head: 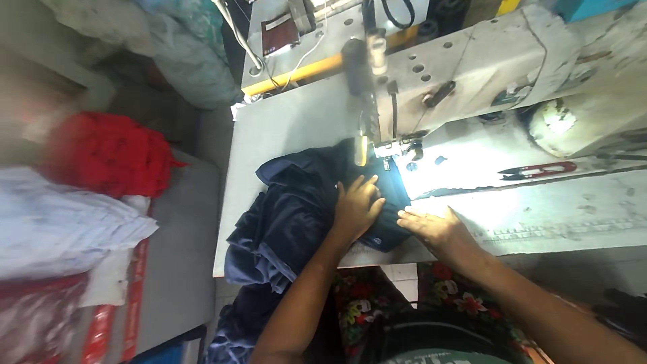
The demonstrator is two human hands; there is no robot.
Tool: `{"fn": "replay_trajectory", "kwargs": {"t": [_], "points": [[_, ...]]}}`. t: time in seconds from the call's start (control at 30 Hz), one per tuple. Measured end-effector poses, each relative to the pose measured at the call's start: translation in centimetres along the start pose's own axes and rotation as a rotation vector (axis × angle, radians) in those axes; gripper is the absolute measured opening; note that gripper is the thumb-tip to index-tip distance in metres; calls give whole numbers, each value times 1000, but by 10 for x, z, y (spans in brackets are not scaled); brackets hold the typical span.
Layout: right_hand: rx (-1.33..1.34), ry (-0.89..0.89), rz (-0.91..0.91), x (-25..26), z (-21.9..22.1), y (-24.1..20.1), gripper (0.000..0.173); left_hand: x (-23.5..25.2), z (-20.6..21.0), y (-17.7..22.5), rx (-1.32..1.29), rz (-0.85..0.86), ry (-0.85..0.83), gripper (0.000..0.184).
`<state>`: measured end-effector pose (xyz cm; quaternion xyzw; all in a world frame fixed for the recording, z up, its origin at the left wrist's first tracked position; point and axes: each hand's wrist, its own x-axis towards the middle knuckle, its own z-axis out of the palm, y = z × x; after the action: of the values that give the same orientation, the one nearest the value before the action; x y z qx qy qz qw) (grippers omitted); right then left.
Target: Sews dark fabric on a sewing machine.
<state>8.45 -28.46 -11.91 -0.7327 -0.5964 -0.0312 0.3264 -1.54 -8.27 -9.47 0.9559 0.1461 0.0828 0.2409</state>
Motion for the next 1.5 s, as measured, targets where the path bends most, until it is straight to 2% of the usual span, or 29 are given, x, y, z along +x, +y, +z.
{"fn": "replay_trajectory", "kwargs": {"t": [0.37, 0.63, 0.73, 0.83, 0.87, 0.97, 1.03, 1.07, 1.13, 1.17, 1.2, 1.23, 1.3, 1.37, 1.43, 1.5], "points": [[7, -12, -11, 28, 4, 19, 25, 34, -2, -19, -24, -34, -8, 17], [27, 8, -22, 47, 8, 33, 26, 53, -8, -30, 12, -116, -62, 23], [35, 11, -35, 49, 8, 38, 25, 42, -5, -35, -18, 74, 46, 29], [71, -3, -44, 50, 6, 43, 26, 15, -16, -27, -17, 291, -58, 58], [72, -6, -53, 49, 6, 44, 27, 4, -20, -23, 21, 341, -104, 62], [26, -32, -85, 49, 6, 42, 23, -19, -24, -11, 134, 438, -87, 44], [0, -27, -127, 47, 7, 35, 20, -28, -26, 16, 118, 421, -63, 26], [-4, -24, -140, 44, 7, 29, 19, -30, -30, 34, 72, 362, -137, 23], [-33, -32, -153, 38, 5, 21, 18, -25, -43, 64, -35, 192, -422, 27], [-43, -38, -152, 34, 4, 21, 19, -18, -49, 72, -85, 113, -571, 31], [-41, -35, -145, 31, 4, 22, 21, -11, -52, 75, -118, 75, -634, 34], [-36, -26, -135, 28, 3, 23, 23, -6, -50, 73, -124, 93, -574, 32], [-37, -8, -112, 26, 2, 21, 19, 4, -40, 61, -75, 197, -273, 22], [-36, 10, -102, 25, 5, 16, 18, 15, -26, 44, -58, 199, -61, 18], [-43, 21, -109, 24, 7, 17, 22, 18, -10, 24, -14, 131, -1, 19], [-54, 36, -109, 21, 9, 17, 23, 8, 3, 7, 60, 149, 66, 18]]}}
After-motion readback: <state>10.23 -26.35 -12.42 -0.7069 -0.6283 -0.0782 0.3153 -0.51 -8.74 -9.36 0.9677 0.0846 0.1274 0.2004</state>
